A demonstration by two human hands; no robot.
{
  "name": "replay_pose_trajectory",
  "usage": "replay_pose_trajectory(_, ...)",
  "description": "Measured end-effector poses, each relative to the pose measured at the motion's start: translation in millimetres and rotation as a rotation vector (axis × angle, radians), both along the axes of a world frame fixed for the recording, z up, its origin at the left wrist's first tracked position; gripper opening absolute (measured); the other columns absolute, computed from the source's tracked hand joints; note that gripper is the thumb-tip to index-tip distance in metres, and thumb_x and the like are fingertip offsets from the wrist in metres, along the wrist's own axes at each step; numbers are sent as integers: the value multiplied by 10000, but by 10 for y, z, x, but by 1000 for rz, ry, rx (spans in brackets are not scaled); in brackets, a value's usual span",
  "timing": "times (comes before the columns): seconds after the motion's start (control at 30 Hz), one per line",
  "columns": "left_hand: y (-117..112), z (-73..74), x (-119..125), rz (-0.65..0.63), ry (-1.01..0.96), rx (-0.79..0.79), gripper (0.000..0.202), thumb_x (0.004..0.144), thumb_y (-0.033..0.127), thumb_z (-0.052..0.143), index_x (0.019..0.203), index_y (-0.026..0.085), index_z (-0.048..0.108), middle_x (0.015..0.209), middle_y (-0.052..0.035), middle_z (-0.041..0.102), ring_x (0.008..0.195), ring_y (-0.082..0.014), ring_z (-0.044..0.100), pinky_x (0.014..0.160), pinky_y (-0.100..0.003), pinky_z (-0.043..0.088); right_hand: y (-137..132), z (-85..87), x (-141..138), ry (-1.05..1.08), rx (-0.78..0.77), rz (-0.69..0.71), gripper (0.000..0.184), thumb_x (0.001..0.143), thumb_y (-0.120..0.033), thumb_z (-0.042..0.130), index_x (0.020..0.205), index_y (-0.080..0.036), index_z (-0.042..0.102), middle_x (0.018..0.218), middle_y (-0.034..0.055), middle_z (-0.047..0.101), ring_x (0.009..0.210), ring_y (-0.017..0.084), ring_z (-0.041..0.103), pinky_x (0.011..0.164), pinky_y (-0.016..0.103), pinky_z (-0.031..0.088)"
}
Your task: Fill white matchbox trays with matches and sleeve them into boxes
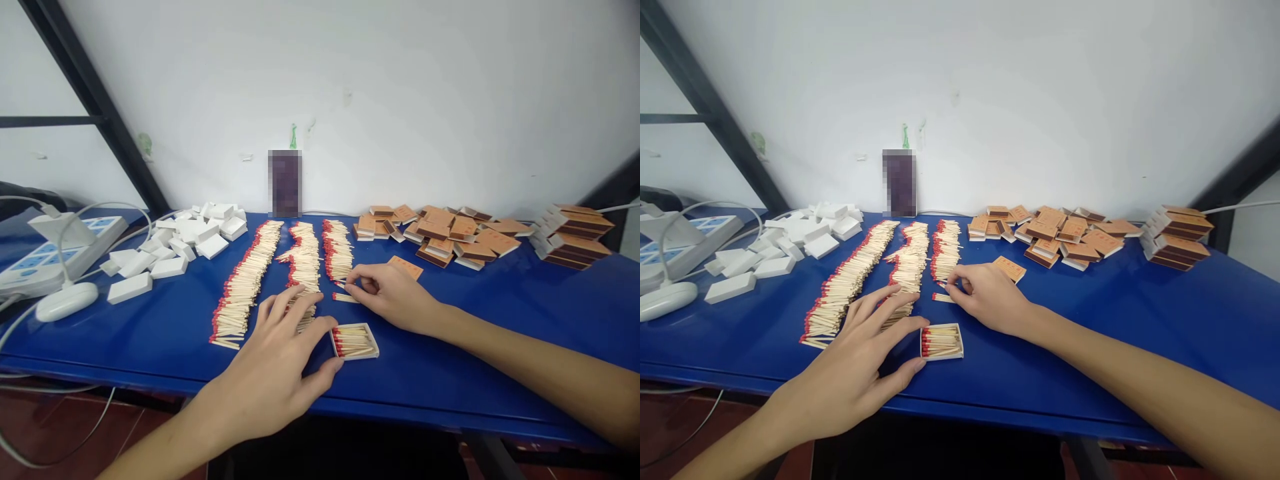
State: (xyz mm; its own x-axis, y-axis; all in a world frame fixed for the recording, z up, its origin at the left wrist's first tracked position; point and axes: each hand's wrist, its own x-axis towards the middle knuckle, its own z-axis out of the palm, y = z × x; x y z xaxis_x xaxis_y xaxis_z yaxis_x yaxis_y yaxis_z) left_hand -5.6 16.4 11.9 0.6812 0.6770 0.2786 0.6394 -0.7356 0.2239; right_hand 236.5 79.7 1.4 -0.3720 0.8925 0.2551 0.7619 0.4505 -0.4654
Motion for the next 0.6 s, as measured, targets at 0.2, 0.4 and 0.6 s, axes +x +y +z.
replay_pose_trajectory(0.2,-3,10,5,-6,-13,4,301,981,365,529,1237,227,608,1460,-112,464,1370,-346,340,1087,-571,373,-8,-16,38,31,-27,48,238,940,-341,508,864,-191,677,526,-56,430,493,115,401,525,256,285)
replay_pose_trajectory(0.4,6,12,5,-5,-32,8,298,976,361,540,1234,233,616,1451,-112,475,1364,-353,356,1078,-575,384,-34,9,59,58,-94,80,255,949,-356,503,898,-188,688,549,-50,463,503,115,397,520,259,289)
replay_pose_trajectory(0.6,-4,9,-7,0,-21,3,305,986,362,523,1248,230,602,1460,-109,465,1382,-345,328,1095,-564,371,-68,24,32,-2,-45,67,262,943,-403,532,876,-196,680,570,-46,449,526,121,402,532,270,282)
